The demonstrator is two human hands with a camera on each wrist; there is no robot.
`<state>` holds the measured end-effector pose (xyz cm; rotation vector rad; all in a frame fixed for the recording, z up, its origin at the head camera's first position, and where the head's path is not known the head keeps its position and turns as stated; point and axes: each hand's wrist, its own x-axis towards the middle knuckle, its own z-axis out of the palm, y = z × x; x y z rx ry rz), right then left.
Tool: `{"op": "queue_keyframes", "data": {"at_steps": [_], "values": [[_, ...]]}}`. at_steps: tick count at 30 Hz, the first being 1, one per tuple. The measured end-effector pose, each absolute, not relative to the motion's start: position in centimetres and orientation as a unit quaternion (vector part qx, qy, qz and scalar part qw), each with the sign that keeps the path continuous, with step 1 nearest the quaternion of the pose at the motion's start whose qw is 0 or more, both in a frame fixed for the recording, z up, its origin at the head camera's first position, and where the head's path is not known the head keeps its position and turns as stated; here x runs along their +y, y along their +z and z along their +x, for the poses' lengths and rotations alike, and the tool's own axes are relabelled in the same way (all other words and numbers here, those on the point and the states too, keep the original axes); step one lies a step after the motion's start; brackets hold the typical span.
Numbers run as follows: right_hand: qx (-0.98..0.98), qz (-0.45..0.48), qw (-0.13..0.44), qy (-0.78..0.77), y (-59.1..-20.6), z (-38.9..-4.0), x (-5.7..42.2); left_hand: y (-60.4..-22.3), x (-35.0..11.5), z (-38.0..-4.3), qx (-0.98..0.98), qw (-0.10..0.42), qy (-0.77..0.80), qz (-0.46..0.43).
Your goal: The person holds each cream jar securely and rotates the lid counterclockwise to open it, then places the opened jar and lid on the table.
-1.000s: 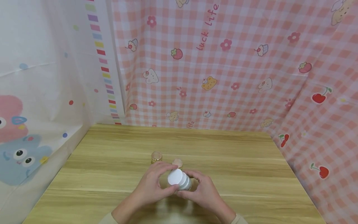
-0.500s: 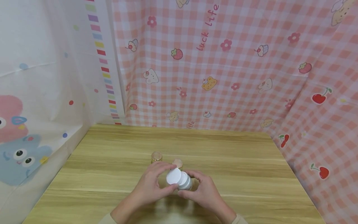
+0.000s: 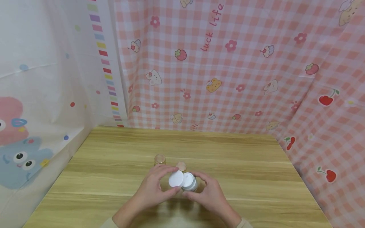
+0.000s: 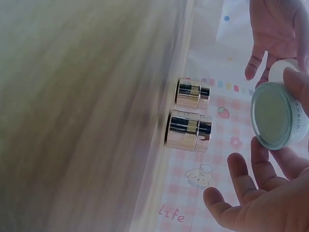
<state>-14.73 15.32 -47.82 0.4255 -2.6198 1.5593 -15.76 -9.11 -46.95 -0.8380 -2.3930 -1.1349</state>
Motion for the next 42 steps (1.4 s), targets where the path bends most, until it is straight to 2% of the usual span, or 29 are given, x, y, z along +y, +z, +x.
{"op": "queue_keyframes", "data": {"at_steps": [10,22,35,42], "values": [[-0.848,0.139,0.036,0.509,-47.8,-14.7,15.7,-47.1,-9.3,-15.8,-0.849,0.19,-0.394,-0.296],[-0.873,0.09,0.039,0.478,-48.2,-15.1,17.0,-47.7,-9.2,-15.7,-0.864,0.2,-0.365,-0.285],[-0.906,0.062,0.059,0.414,-48.8,-15.5,20.5,-48.5,-8.2,-15.4,-0.88,0.173,-0.343,-0.279],[-0.913,0.045,0.045,0.403,-48.9,-15.9,22.1,-48.6,-7.6,-15.2,-0.888,0.159,-0.327,-0.28]]}}
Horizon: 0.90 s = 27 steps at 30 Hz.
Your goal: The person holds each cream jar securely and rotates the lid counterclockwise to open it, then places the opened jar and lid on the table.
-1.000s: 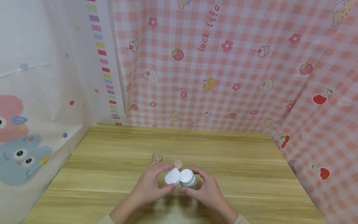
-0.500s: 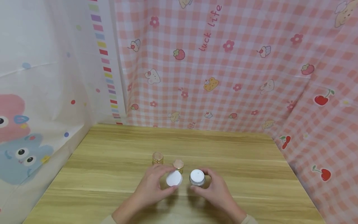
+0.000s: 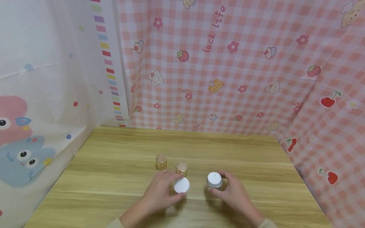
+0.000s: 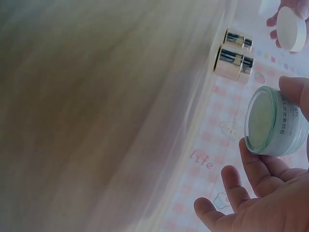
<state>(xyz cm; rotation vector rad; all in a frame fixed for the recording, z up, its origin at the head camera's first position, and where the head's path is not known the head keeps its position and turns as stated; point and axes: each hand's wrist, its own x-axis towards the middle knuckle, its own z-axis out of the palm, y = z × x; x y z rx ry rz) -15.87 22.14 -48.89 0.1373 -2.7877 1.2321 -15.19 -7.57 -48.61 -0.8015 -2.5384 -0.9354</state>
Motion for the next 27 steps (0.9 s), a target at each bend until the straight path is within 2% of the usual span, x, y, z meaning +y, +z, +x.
{"op": "queue_keyframes", "data": {"at_steps": [9,23,27], "values": [[-0.916,0.045,0.041,0.396,-48.8,-16.4,23.1,-48.4,-7.0,-15.0,-0.893,0.131,-0.328,-0.279],[-0.922,0.04,0.031,0.385,-48.3,-17.6,25.1,-48.6,-6.8,-15.1,-0.879,0.181,-0.327,-0.296],[-0.921,0.032,0.023,0.389,-48.5,-18.3,25.9,-48.5,-6.9,-15.2,-0.875,0.178,-0.342,-0.293]]}}
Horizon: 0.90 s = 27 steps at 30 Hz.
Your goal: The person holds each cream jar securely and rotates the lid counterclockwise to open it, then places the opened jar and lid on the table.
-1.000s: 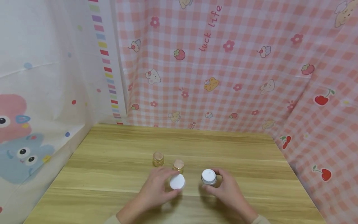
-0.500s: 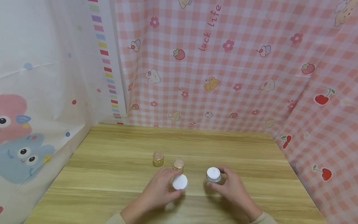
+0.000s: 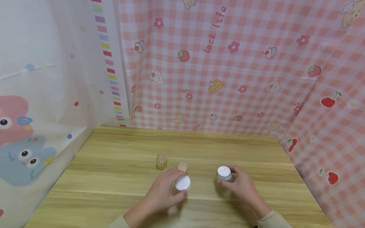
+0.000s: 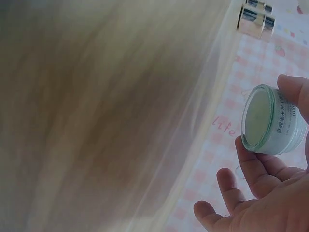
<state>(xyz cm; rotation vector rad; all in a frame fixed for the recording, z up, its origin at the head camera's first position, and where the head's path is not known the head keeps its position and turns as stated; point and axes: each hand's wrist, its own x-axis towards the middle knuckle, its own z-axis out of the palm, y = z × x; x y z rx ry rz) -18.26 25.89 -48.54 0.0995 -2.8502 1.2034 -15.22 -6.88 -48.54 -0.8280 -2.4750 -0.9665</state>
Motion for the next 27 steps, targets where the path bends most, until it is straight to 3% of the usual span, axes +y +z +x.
{"op": "queue_keyframes", "data": {"at_steps": [13,27], "values": [[-0.924,-0.001,-0.001,0.383,-49.1,-19.4,27.2,-48.5,-7.1,-15.3,-0.846,0.066,-0.443,-0.291],[-0.924,0.01,0.004,0.382,-49.2,-20.6,27.3,-47.9,-5.2,-15.9,-0.887,0.115,-0.346,-0.284]]}}
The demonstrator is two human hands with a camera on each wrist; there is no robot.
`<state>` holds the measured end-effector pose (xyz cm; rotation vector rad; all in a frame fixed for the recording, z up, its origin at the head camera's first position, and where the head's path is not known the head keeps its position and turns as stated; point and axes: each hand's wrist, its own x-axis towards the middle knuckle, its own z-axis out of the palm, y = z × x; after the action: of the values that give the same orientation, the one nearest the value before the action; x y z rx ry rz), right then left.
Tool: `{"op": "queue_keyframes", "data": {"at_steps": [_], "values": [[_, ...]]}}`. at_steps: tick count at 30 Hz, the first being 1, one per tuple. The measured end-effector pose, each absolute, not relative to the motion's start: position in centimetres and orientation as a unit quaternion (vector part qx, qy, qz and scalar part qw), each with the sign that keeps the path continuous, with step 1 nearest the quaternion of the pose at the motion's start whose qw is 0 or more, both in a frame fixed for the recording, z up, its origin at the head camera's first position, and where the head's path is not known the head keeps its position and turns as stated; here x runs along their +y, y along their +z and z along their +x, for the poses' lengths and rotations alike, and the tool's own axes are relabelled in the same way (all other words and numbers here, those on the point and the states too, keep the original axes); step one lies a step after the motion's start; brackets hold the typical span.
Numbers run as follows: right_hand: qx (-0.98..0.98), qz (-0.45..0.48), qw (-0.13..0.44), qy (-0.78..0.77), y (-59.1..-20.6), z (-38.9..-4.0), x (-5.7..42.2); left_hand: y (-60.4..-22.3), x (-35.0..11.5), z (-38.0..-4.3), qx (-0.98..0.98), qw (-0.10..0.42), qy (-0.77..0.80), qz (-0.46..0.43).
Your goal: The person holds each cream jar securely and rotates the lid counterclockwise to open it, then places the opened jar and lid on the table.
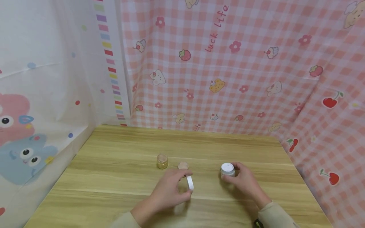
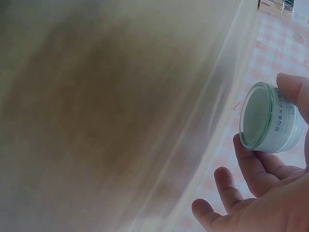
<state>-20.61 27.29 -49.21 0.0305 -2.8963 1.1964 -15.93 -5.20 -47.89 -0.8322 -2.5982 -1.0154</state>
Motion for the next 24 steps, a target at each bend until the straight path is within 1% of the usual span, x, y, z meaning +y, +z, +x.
{"op": "queue_keyframes", "data": {"at_steps": [6,13,17,24], "values": [[-0.931,0.014,0.001,0.364,-49.1,-21.4,27.5,-47.4,-1.7,-17.2,-0.911,0.075,-0.306,-0.267],[-0.938,0.017,-0.009,0.346,-49.0,-22.2,28.0,-47.6,2.4,-19.7,-0.931,0.017,-0.307,-0.194],[-0.94,0.018,-0.014,0.342,-49.1,-22.6,28.4,-48.4,4.0,-20.8,-0.941,0.01,-0.302,-0.153],[-0.938,0.01,-0.026,0.345,-49.2,-23.2,28.7,-50.0,6.0,-21.7,-0.947,0.001,-0.297,-0.126]]}}
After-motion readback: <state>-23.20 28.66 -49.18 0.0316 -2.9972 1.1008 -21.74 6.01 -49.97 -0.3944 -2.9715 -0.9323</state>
